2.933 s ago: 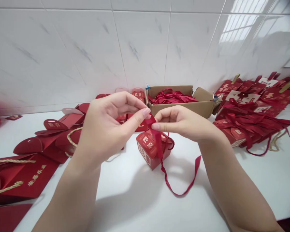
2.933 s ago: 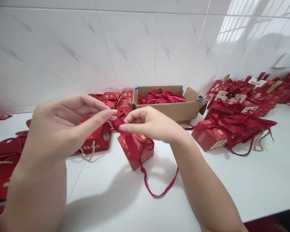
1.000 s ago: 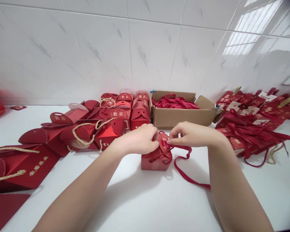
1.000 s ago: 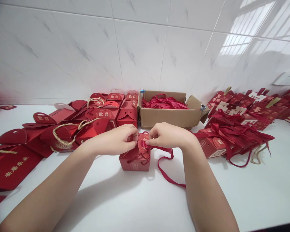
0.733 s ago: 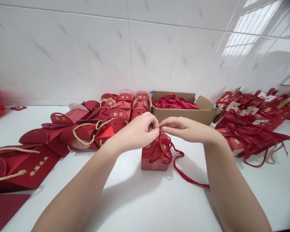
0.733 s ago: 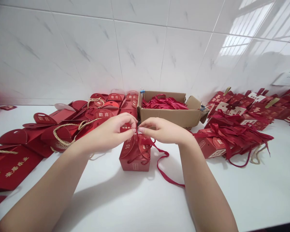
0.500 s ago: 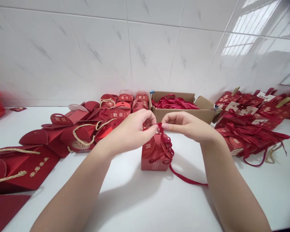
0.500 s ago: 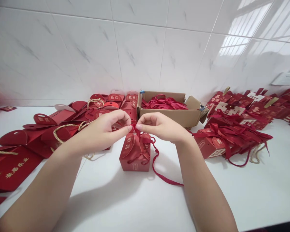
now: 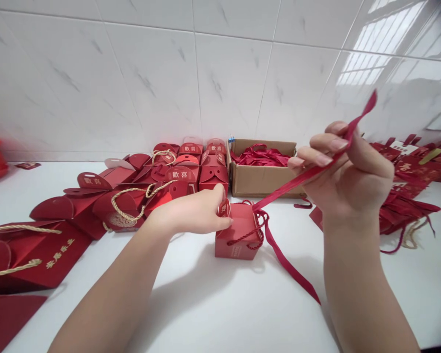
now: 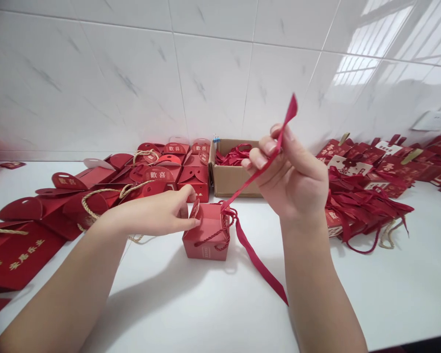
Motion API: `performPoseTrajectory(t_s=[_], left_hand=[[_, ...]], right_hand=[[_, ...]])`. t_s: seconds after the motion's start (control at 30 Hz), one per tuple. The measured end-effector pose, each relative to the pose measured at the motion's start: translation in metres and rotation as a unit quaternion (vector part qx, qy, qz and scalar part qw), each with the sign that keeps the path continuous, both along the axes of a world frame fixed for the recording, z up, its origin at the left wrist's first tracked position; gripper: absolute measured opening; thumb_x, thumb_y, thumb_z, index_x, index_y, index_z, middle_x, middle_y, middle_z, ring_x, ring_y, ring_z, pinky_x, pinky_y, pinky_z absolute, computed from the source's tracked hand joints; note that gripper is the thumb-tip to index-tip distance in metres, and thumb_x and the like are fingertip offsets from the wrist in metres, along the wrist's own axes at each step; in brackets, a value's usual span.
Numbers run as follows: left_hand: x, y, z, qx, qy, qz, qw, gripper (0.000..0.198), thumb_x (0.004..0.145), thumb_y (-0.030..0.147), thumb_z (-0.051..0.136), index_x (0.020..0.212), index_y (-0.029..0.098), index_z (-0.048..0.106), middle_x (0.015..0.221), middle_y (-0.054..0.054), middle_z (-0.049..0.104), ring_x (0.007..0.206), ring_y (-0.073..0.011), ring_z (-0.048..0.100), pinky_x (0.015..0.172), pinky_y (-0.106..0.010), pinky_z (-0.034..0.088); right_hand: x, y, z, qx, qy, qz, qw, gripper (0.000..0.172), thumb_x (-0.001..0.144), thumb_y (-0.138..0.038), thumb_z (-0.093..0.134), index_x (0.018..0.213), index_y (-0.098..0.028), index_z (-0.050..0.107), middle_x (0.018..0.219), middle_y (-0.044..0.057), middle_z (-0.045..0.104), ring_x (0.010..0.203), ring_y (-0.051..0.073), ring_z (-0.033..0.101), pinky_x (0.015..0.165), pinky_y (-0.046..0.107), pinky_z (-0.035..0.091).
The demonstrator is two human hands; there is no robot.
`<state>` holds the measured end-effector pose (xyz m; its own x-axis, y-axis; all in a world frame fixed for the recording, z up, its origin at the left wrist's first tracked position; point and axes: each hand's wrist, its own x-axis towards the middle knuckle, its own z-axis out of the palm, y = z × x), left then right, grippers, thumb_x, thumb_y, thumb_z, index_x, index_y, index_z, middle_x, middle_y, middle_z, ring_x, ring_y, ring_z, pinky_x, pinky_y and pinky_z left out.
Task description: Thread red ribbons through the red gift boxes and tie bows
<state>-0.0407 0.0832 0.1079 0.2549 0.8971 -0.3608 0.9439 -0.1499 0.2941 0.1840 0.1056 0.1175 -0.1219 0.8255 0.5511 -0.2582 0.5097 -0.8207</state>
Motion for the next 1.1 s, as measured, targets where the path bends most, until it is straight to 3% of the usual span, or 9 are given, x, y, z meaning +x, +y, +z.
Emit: performPoseTrajectory(t_s=[0.17,0.27,0.4,0.6,0.7,0.83,0.93,1.1], left_hand=[[0.01,-0.01,0.001,0.074,-0.012,-0.018,0.997,0.032,0.08,0.05,0.041,0.092,0.02,0.045,0.081,-0.006,0.061,0.059,-0.0168,0.053,0.047,-0.026,0.032],[0.021,-0.016,-0.004,0.073,-0.054,-0.075,0.993,0.029,0.078,0.05,0.047,0.075,0.021,0.052,0.075,-0.003,0.061,0.06,-0.0161,0.052,0.049,-0.026,0.032],[0.021,-0.018,-0.007,0.067,-0.049,-0.155,0.985,0.026,0.079,0.038,0.049,0.06,0.021,0.05,0.059,0.0,0.054,0.053,-0.0142,0.045,0.048,-0.026,0.028],[-0.002,-0.027,0.012,0.018,-0.009,-0.198,0.98,0.014,0.077,0.025,0.051,0.072,0.024,0.064,0.063,0.0,0.057,0.055,-0.0142,0.047,0.05,-0.026,0.03],[-0.009,-0.035,0.022,-0.016,-0.018,-0.21,0.977,0.009,0.076,0.032,0.06,0.079,0.027,0.068,0.071,0.0,0.06,0.063,-0.0148,0.052,0.055,-0.025,0.035],[-0.013,-0.042,0.026,-0.053,-0.022,-0.205,0.977,0.026,0.066,0.048,0.072,0.086,0.032,0.071,0.079,-0.001,0.063,0.069,-0.0165,0.055,0.058,-0.024,0.037],[-0.013,-0.038,0.023,-0.035,-0.01,-0.178,0.983,0.028,0.072,0.053,0.063,0.078,0.027,0.07,0.073,-0.002,0.062,0.064,-0.0162,0.055,0.055,-0.025,0.036],[-0.004,-0.012,0.004,0.034,0.047,-0.092,0.994,0.041,0.075,0.059,0.05,0.066,0.02,0.057,0.066,-0.005,0.058,0.051,-0.0161,0.049,0.047,-0.027,0.03]], right_hand=[[0.005,0.001,0.002,0.05,-0.117,-0.115,0.985,0.034,0.088,-0.055,0.035,0.096,-0.034,0.06,0.083,0.005,0.054,0.077,0.02,0.055,0.068,0.037,0.047],[0.004,0.002,0.002,0.061,-0.121,-0.117,0.984,0.035,0.086,-0.057,0.037,0.099,-0.034,0.061,0.084,0.005,0.054,0.078,0.021,0.056,0.066,0.037,0.046],[0.004,0.004,0.0,0.043,-0.088,-0.102,0.99,0.033,0.088,-0.054,0.038,0.101,-0.034,0.061,0.084,0.005,0.054,0.081,0.022,0.057,0.066,0.038,0.046],[0.007,0.011,-0.002,0.051,-0.089,-0.092,0.99,0.032,0.086,-0.055,0.04,0.095,-0.034,0.063,0.084,0.004,0.056,0.08,0.021,0.058,0.065,0.037,0.045],[0.008,0.014,-0.002,0.06,-0.121,-0.121,0.983,0.036,0.085,-0.058,0.038,0.094,-0.034,0.062,0.084,0.004,0.056,0.081,0.022,0.058,0.064,0.037,0.044],[0.008,0.014,-0.002,0.047,-0.109,-0.121,0.985,0.033,0.085,-0.056,0.039,0.093,-0.033,0.062,0.083,0.005,0.056,0.08,0.023,0.058,0.065,0.038,0.043],[0.007,0.013,-0.001,0.026,-0.078,-0.106,0.991,0.028,0.085,-0.049,0.041,0.089,-0.031,0.061,0.08,0.005,0.055,0.079,0.022,0.058,0.066,0.038,0.043],[0.003,0.01,0.0,-0.05,-0.022,-0.091,0.994,0.018,0.083,-0.038,0.043,0.078,-0.027,0.057,0.07,0.003,0.049,0.069,0.019,0.053,0.066,0.036,0.044]])
